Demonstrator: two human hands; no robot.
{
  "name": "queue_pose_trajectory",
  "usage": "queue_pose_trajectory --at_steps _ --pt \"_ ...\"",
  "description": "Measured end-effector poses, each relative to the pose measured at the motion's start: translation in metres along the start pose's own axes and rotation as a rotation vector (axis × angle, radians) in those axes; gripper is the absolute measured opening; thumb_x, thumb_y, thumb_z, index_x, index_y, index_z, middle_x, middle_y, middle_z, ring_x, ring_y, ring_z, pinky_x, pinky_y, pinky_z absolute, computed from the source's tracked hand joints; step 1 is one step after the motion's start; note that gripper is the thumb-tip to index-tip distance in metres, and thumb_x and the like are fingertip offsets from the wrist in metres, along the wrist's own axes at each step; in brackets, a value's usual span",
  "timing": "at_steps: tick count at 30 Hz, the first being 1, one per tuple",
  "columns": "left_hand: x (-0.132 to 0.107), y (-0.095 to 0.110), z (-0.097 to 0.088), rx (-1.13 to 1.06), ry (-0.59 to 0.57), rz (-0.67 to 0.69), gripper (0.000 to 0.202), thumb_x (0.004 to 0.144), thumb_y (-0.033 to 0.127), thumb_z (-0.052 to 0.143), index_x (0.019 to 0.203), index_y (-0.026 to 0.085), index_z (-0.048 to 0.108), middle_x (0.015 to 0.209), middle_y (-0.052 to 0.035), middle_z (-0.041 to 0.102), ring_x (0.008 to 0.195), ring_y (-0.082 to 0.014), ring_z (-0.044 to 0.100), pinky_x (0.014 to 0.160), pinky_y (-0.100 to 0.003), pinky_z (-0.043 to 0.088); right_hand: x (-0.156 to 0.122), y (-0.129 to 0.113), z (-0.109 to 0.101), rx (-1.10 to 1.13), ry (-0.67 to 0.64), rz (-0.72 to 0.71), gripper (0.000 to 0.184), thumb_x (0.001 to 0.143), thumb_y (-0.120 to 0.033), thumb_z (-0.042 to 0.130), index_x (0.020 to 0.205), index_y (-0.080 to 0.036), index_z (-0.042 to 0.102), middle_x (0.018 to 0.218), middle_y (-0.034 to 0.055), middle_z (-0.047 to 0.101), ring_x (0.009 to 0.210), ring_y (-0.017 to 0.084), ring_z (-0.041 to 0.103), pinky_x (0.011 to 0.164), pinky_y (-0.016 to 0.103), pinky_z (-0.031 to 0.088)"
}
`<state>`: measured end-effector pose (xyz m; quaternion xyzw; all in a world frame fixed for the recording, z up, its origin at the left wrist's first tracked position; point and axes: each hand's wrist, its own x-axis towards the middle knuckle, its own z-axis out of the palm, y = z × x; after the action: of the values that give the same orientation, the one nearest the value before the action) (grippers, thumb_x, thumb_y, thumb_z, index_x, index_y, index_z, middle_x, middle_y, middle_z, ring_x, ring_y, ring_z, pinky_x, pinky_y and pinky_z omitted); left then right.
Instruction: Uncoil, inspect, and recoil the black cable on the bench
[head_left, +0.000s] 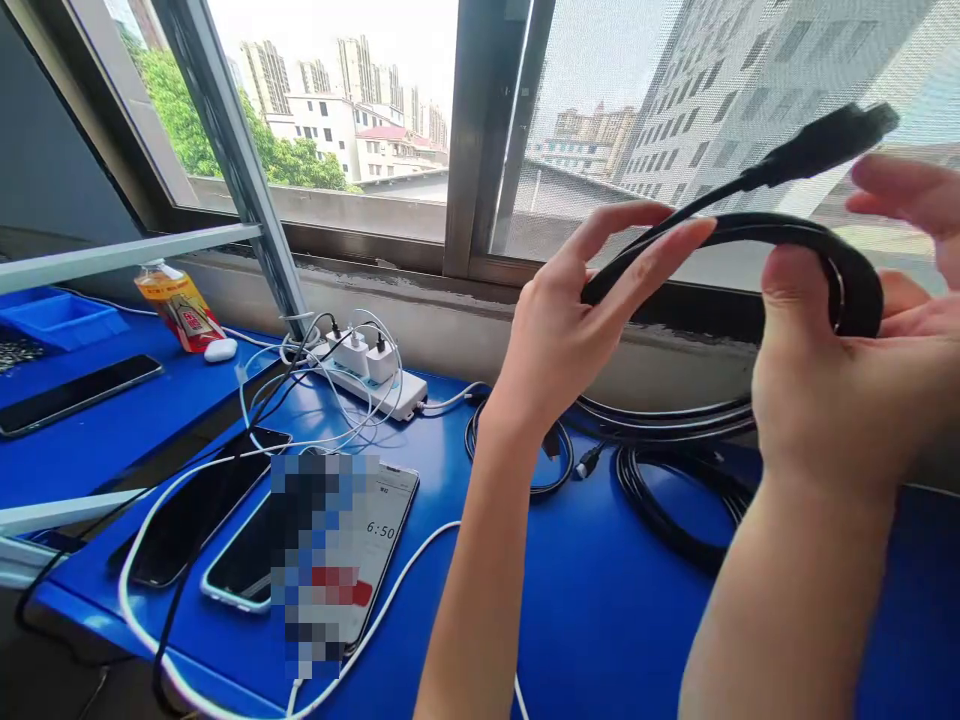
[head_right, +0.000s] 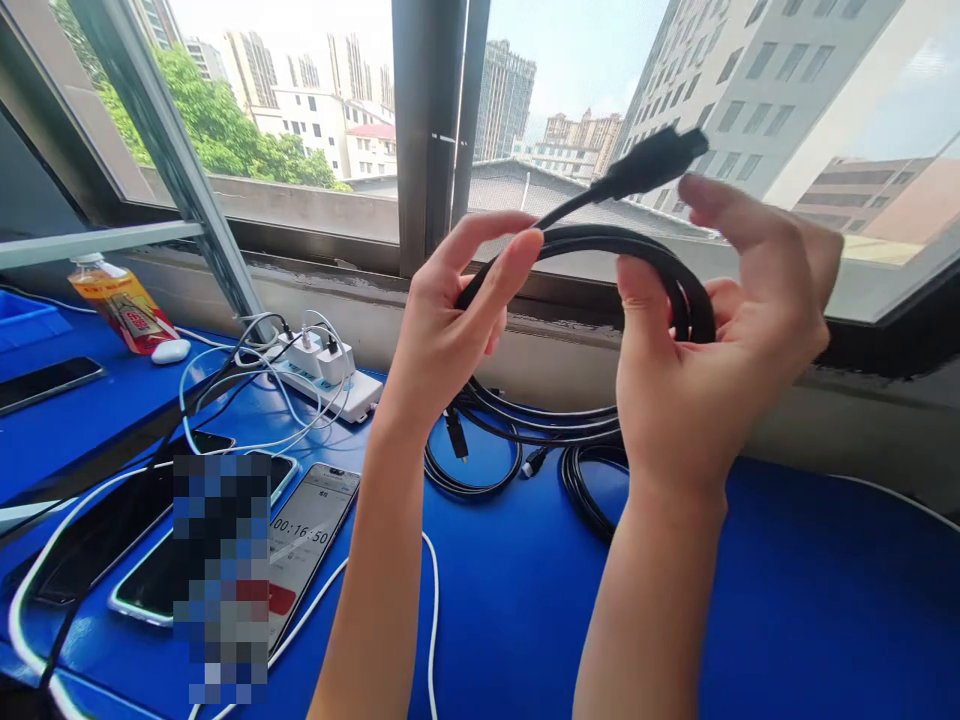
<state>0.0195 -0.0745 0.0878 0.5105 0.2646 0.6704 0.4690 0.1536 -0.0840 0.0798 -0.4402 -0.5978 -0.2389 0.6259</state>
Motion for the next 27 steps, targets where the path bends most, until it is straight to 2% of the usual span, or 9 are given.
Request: queue_pose_trajectory --at_steps 3,7,13,15,17,19,21,23,27 --pt "-0.002 -0.002 -0.001 0.107 -0.118 0.119 0.010 0.077 0.023 0.067 0.086 0.020 0.070 0.058 0.0061 0.048 0.059 -0.0088 0.059 0.046 -0.015 0.032 0.000 0.001 0.000 0.003 -0.001 0.012 0.047 0.086 -0.052 0.055 0.125 -0.026 0.061 0.118 0.0119 0.057 0.120 0.035 0.052 0.063 0.032 0.051" --pt "-0.003 -0.005 -0.001 0.258 -0.160 0.270 0.017 0.085 0.030 0.058 0.085 0.020 0.072 0.056 0.0046 0.046 0.053 -0.0074 0.054 0.043 -0.015 0.031 -0.002 -0.003 0.000 0.058 0.072 0.017 0.055 0.083 -0.050 0.061 0.131 -0.025 0.055 0.131 0.0130 0.048 0.122 0.037 0.049 0.060 0.030 0.051" --pt "-0.003 0.000 -0.003 0.266 -0.112 0.217 0.019 0.082 0.031 0.062 0.071 0.018 0.071 0.049 0.0049 0.039 0.053 -0.0078 0.051 0.043 -0.016 0.028 0.001 -0.002 0.003 0.140 -0.006 0.071 0.041 0.085 -0.035 0.062 0.122 -0.019 0.061 0.117 0.0130 0.059 0.116 0.029 0.055 0.064 0.027 0.051" --pt "-0.001 0.000 -0.005 0.254 -0.097 0.206 0.019 0.081 0.029 0.064 0.067 0.017 0.071 0.049 0.0053 0.038 0.051 -0.0069 0.049 0.045 -0.017 0.028 0.001 0.000 0.005 0.164 -0.031 0.143 0.037 0.083 -0.037 0.064 0.115 -0.019 0.064 0.114 0.0118 0.061 0.106 0.025 0.061 0.063 0.026 0.051" --pt "0.001 -0.001 -0.008 0.269 -0.074 0.211 0.021 0.081 0.030 0.065 0.065 0.017 0.070 0.048 0.0056 0.035 0.049 -0.0064 0.045 0.046 -0.018 0.027 -0.001 0.000 0.008 0.181 -0.067 0.239 0.034 0.081 -0.041 0.065 0.106 -0.018 0.066 0.108 0.0105 0.064 0.086 0.020 0.066 0.058 0.025 0.048" --pt "0.003 -0.003 -0.012 0.309 -0.045 0.231 0.023 0.080 0.031 0.066 0.062 0.017 0.069 0.047 0.0059 0.031 0.048 -0.0067 0.041 0.046 -0.020 0.025 -0.002 -0.001 0.012 0.205 -0.097 0.336 0.033 0.079 -0.043 0.067 0.096 -0.015 0.067 0.092 0.0085 0.067 0.062 0.014 0.063 0.050 0.024 0.043" --pt "0.006 -0.004 -0.015 0.370 -0.020 0.267 0.025 0.079 0.031 0.068 0.057 0.018 0.067 0.046 0.0060 0.030 0.048 -0.0072 0.038 0.046 -0.022 0.024 -0.004 -0.002 0.018 0.220 -0.122 0.430 0.031 0.077 -0.043 0.069 0.086 -0.013 0.066 0.072 0.0040 0.065 0.045 0.010 0.054 0.044 0.023 0.037" --pt "0.008 -0.006 -0.020 0.441 -0.006 0.310 0.028 0.077 0.030 0.070 0.052 0.019 0.064 0.046 0.0059 0.030 0.048 -0.0073 0.034 0.046 -0.023 0.022 -0.005 -0.003 0.023 0.227 -0.169 0.514 0.031 0.075 -0.044 0.071 0.076 -0.014 0.064 0.058 -0.0005 0.059 0.038 0.009 0.049 0.041 0.022 0.035" --pt "0.013 -0.010 -0.030 0.533 -0.001 0.321 0.034 0.077 0.035 0.069 0.048 0.018 0.061 0.044 0.0068 0.029 0.044 -0.0063 0.028 0.044 -0.024 0.019 -0.004 -0.005 0.028 0.249 -0.271 0.633 0.039 0.064 -0.052 0.077 0.069 -0.016 0.060 0.052 -0.0038 0.056 0.034 0.009 0.047 0.039 0.023 0.037"
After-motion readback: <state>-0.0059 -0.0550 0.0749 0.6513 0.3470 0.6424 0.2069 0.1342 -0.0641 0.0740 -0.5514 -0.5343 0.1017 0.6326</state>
